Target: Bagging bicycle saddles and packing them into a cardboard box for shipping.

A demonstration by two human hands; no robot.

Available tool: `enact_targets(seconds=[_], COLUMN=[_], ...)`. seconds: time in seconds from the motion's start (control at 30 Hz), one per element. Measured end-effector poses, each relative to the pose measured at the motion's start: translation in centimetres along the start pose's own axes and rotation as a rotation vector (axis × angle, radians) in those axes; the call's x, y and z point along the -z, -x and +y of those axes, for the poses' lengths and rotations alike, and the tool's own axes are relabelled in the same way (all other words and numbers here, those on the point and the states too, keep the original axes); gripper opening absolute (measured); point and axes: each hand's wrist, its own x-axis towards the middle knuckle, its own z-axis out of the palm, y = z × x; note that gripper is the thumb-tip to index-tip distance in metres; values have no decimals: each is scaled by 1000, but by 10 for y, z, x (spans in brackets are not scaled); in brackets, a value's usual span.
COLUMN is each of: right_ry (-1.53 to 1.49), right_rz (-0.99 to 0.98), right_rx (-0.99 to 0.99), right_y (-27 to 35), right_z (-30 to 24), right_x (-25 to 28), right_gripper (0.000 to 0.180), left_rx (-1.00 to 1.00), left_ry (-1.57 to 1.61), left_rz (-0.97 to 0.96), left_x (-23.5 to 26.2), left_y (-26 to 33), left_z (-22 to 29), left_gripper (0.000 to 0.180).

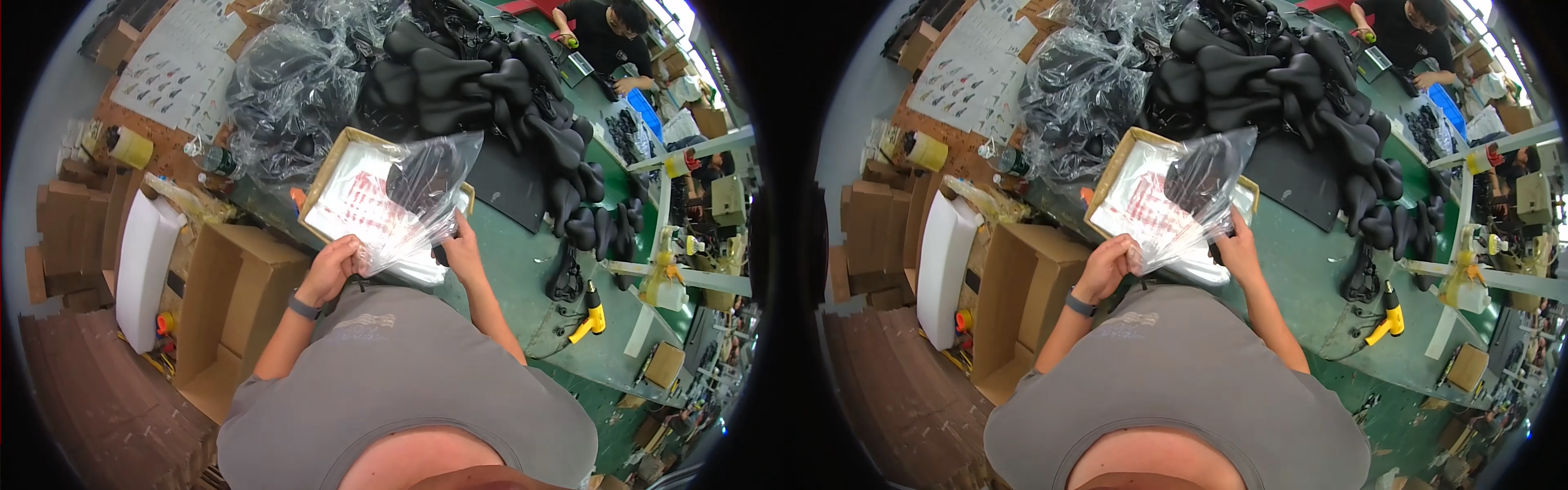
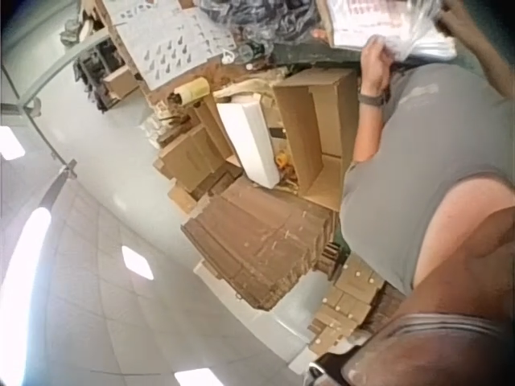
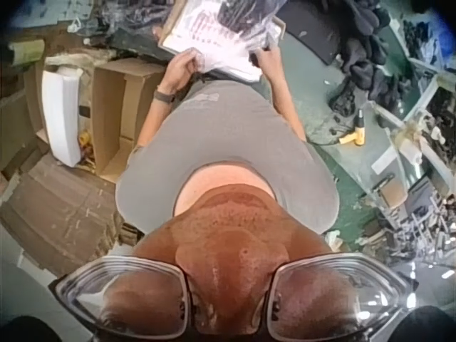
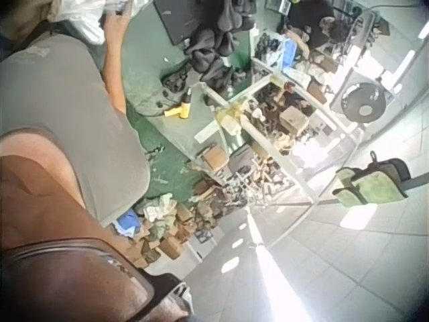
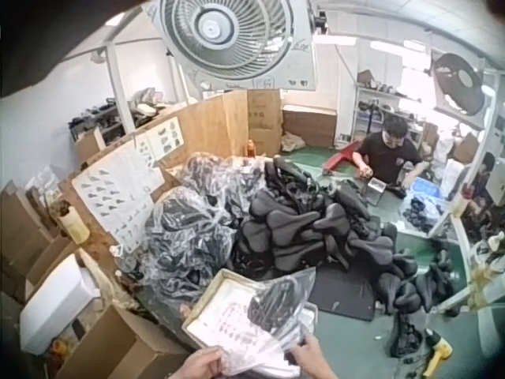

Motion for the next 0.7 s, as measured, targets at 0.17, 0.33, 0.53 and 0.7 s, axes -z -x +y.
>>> enact_targets(seconds=[0.17,0.33,0.53,0.7], right_ry=[618,789,608,713], right_rz=[44,129,760,857], right_rx=[803,977,225,-172], right_y=[-58,-118,-232,-326], right_z=[-57,-108,15,81], right_x=[-51,-22,165,267], right_gripper=[58,44,60,67], left_rx=[-267,-433,-624,-414], left_ry=[-208,-63,148,-243], left_rz=[-71,445,425,424], left_x=[-28,42,121,28], left_y=[-120,-259,-367,-331], left_z=[57,216,288,165], left_gripper=[72,36,29,40])
